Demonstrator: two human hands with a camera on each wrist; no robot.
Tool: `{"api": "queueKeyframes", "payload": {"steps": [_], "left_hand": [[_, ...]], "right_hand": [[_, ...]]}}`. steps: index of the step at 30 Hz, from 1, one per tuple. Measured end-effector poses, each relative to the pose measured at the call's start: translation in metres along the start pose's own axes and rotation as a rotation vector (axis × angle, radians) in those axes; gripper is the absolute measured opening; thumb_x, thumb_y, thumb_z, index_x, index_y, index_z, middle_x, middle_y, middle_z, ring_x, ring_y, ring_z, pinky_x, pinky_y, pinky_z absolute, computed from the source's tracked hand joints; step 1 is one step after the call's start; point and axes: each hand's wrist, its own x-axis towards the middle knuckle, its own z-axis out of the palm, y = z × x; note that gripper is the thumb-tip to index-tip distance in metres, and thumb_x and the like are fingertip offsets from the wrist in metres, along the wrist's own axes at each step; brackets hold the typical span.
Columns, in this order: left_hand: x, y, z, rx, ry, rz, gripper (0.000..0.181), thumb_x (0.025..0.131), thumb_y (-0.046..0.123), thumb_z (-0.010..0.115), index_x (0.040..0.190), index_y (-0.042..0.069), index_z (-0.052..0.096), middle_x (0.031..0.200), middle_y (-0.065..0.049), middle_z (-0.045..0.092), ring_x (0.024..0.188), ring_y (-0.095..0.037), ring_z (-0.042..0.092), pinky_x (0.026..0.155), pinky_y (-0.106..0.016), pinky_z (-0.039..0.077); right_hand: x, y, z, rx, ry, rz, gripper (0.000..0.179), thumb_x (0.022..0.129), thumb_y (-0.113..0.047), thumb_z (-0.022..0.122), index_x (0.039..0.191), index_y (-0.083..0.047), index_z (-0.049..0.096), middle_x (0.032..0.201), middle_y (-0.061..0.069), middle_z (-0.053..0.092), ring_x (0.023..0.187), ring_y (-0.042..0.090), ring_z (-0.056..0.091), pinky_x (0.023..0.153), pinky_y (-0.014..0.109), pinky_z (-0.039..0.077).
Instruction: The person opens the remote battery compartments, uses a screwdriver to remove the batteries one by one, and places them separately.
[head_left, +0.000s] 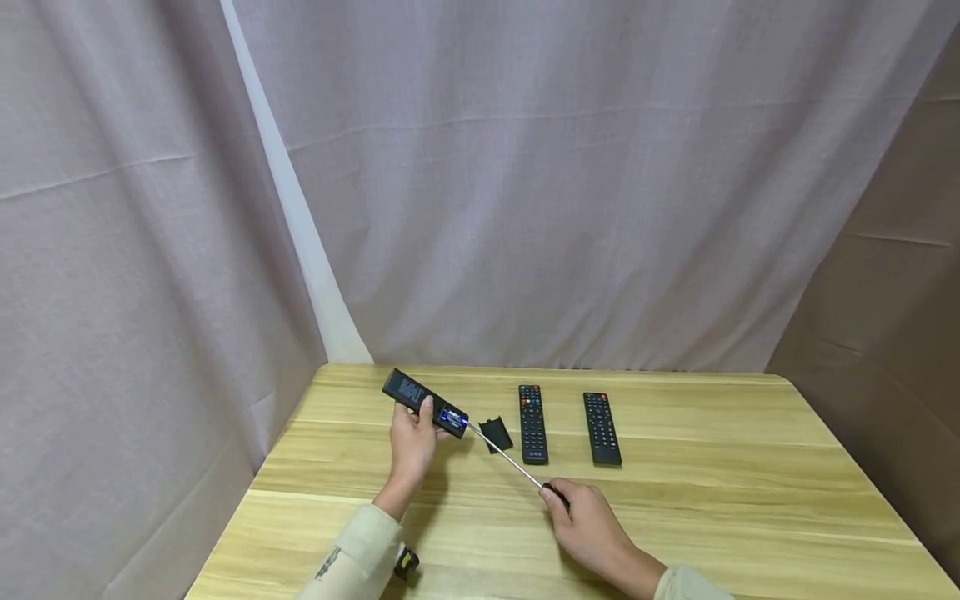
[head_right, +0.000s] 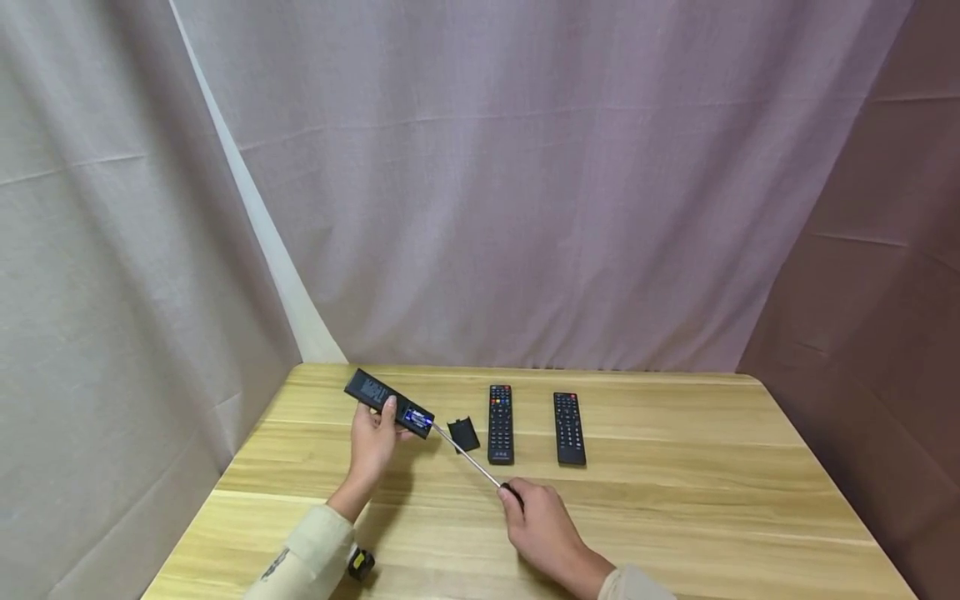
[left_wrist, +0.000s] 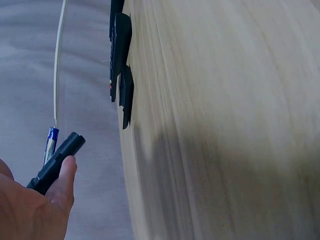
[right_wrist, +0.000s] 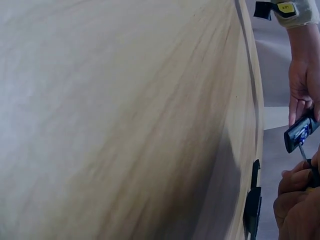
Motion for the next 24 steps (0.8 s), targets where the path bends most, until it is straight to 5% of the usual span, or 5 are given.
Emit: {"api": "queueKeyframes", "payload": {"steps": [24], "left_hand": [[0.009,-0.013,-0.003,0.050,0.016,-0.078,0.029,0.114,0.019,0.052,0.132,-0.003,0.050,0.106,-0.036,0.075,0.065,-0.025,0.075,0.073,-0.053,0.068]], "right_hand": [[0.000,0.004,-0.002,-0.052,0.009,0.096,0.022,0.107,-0.014,0.062,0.089,-0.009,0.073,0.064,-0.003,0.051,0.061,0.011,0.048,0.054,0.023,0.039]]}}
